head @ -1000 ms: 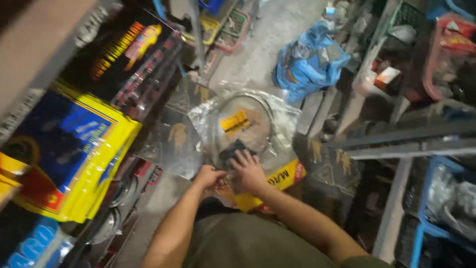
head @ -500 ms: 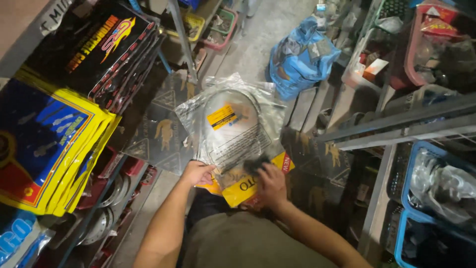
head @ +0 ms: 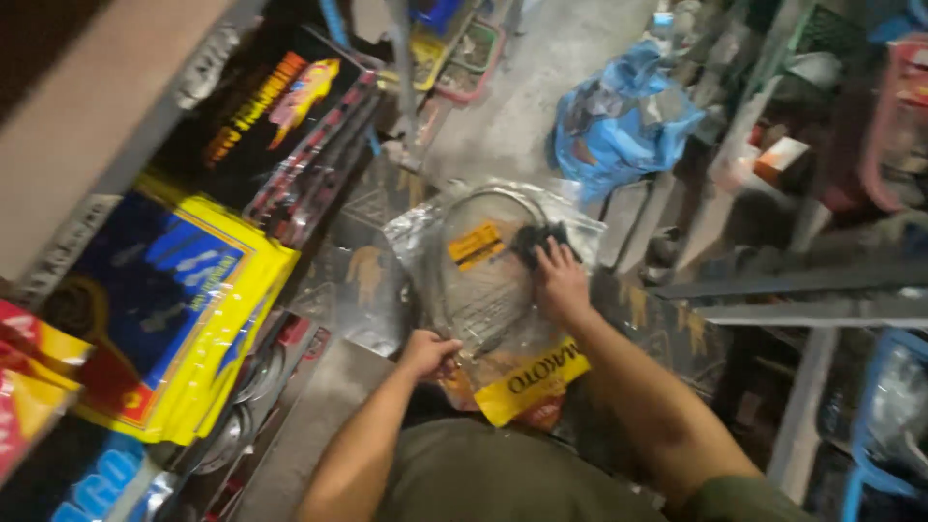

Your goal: The person repeatedly wipes the surface of a plastic-wrapped motorcycle part using a dark cloth. The person holds the package steady with one hand while scrubbing the plastic with the other, focusing on the same area for the duration of the clip.

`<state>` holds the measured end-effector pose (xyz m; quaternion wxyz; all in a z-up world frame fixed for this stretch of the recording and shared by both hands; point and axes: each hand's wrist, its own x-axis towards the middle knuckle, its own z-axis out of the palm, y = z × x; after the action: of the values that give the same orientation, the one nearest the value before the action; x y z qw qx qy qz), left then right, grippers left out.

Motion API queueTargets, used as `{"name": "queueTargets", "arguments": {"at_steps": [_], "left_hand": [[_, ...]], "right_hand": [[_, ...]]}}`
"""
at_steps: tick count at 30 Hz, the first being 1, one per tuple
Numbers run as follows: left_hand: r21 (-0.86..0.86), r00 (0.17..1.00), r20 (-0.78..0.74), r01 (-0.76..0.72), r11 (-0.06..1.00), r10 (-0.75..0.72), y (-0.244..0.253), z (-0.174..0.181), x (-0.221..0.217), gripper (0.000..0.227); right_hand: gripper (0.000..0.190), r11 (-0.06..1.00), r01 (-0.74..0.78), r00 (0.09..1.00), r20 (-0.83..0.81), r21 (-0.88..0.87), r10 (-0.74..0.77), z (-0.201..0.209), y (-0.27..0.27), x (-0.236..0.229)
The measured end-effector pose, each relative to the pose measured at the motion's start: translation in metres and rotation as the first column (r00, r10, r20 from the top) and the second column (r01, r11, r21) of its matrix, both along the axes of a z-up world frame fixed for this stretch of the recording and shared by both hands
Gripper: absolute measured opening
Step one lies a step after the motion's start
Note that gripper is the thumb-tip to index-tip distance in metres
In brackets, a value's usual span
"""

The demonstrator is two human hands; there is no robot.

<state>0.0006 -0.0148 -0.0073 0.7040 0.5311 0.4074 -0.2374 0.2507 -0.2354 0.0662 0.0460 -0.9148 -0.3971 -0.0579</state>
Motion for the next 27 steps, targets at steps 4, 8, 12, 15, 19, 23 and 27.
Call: {"name": "queueTargets", "arguments": {"at_steps": [4,8,12,15,19,23,27], "left_hand": [[-0.043,1.000,0.019,-0.016,0.999,0.017,-0.002,0.004,-0.001,0.035],[0.060,0.999,0.013,0.036,0.998,-0.037,-0.008,-0.038,-0.005,0.029],[0.148,0.994,-0.002,0.104,0.983,-0.105,-0.017,-0.045,-0.001,0.020],[-0.048,0.997,0.006,0.074,0.996,-0.074,-0.003,0.005,0.000,0.028],[-0.106,0.991,-0.004,0.133,0.985,-0.134,0.000,-0.006,-0.002,0.033],[0.059,0.988,0.008,0.156,0.986,-0.157,-0.004,-0.018,-0.006,0.037],[0.312,0.993,0.047,0.085,0.946,-0.105,-0.013,-0.015,-0.011,0.035]], "right_hand": [[0.075,0.999,0.001,1.000,-0.031,-0.037,-0.002,0.004,0.055,0.038],[0.094,0.995,-0.007,0.989,-0.147,-0.103,-0.008,-0.002,0.108,0.060],[0.074,0.977,-0.130,0.986,-0.125,-0.167,0.110,0.004,0.164,0.055],[0.062,0.956,-0.240,0.967,-0.134,-0.172,0.218,0.055,0.201,0.013],[0.032,0.870,-0.486,0.873,-0.005,-0.087,0.488,-0.001,0.205,-0.038],[0.050,0.843,-0.536,0.842,-0.032,0.045,0.538,0.009,0.190,-0.053],[0.060,0.894,-0.447,0.890,-0.080,0.030,0.448,0.026,0.172,-0.021]]}}
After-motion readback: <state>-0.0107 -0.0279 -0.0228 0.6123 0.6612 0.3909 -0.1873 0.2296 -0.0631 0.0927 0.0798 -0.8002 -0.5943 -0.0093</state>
